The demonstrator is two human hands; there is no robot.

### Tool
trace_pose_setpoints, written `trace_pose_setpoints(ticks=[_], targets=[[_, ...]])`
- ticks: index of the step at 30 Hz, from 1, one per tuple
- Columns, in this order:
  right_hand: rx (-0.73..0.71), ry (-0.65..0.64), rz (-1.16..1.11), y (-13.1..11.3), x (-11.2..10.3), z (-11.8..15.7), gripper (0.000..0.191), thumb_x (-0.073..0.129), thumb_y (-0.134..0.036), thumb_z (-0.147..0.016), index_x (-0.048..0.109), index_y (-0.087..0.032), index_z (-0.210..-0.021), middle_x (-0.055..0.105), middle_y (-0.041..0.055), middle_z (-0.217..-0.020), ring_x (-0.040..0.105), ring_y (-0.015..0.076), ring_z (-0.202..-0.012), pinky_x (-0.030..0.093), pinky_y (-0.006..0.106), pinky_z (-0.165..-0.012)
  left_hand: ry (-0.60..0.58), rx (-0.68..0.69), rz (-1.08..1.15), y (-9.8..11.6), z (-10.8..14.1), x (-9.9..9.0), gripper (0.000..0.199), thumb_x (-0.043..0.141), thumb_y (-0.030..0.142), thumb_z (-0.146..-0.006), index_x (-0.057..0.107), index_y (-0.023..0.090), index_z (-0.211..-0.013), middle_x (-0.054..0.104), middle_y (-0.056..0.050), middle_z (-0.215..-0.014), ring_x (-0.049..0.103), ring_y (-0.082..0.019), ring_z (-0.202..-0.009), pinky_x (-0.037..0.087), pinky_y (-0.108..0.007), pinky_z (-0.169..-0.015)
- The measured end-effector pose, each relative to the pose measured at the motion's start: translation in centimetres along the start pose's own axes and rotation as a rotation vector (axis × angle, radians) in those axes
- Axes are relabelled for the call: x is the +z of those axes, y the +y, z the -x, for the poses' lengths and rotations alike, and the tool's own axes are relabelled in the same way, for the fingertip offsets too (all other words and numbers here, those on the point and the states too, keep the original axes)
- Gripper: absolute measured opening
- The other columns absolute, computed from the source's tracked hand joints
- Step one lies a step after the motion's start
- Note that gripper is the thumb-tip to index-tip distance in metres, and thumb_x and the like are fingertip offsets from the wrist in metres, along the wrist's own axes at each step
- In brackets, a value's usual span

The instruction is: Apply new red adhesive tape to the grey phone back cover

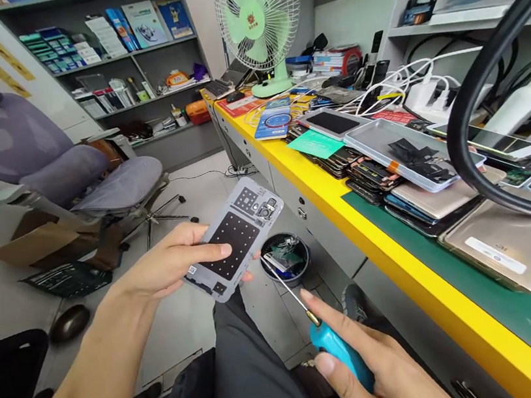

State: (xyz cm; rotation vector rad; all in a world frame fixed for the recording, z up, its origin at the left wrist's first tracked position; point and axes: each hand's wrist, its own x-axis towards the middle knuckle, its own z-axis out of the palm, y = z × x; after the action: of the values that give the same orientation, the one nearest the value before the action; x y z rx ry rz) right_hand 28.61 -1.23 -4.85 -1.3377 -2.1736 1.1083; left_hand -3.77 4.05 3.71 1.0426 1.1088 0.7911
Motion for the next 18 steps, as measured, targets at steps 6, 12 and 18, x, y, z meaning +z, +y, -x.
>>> trace_pose_setpoints(ticks=[6,12,18], targets=[[-0.032,-0.023,0.1,-0.9,0.0,-1.3,0.054,0.048,-0.058,-0.105,0.047,-0.046,-0.158,0.067,-0.0031,-0.147,0.07,0.0217,-0.125,0.052,0.031,-0.107,-0.063,-0.006,0.025,-0.1,-0.2,0.3,0.023,0.074,0.022,-0.087,0.083,0.011,-0.106,0.082,-0.018,-0.089,0.081,-0.031,-0.08,0.064,-0.031,-0.059],[0.013,-0.096,0.156,0.2,0.0,-0.7,0.057,0.043,-0.058,-0.107,0.035,-0.048,-0.163,0.059,-0.0042,-0.155,0.064,0.0238,-0.134,0.051,0.036,-0.11,-0.083,-0.016,0.082,-0.3,-0.6,0.2,0.023,0.072,0.019,-0.086,0.083,0.011,-0.104,0.082,-0.018,-0.103,0.081,-0.028,-0.079,0.066,-0.031,-0.066],[0.05,-0.205,0.151,0.8,0.6,-0.3,0.058,0.042,-0.061,-0.106,0.032,-0.052,-0.163,0.053,-0.0075,-0.161,0.054,0.0243,-0.144,0.048,0.039,-0.114,-0.096,-0.05,0.091,-0.6,-1.2,0.3,0.022,0.073,0.019,-0.085,0.083,0.013,-0.103,0.083,-0.017,-0.101,0.081,-0.028,-0.082,0.066,-0.032,-0.07]])
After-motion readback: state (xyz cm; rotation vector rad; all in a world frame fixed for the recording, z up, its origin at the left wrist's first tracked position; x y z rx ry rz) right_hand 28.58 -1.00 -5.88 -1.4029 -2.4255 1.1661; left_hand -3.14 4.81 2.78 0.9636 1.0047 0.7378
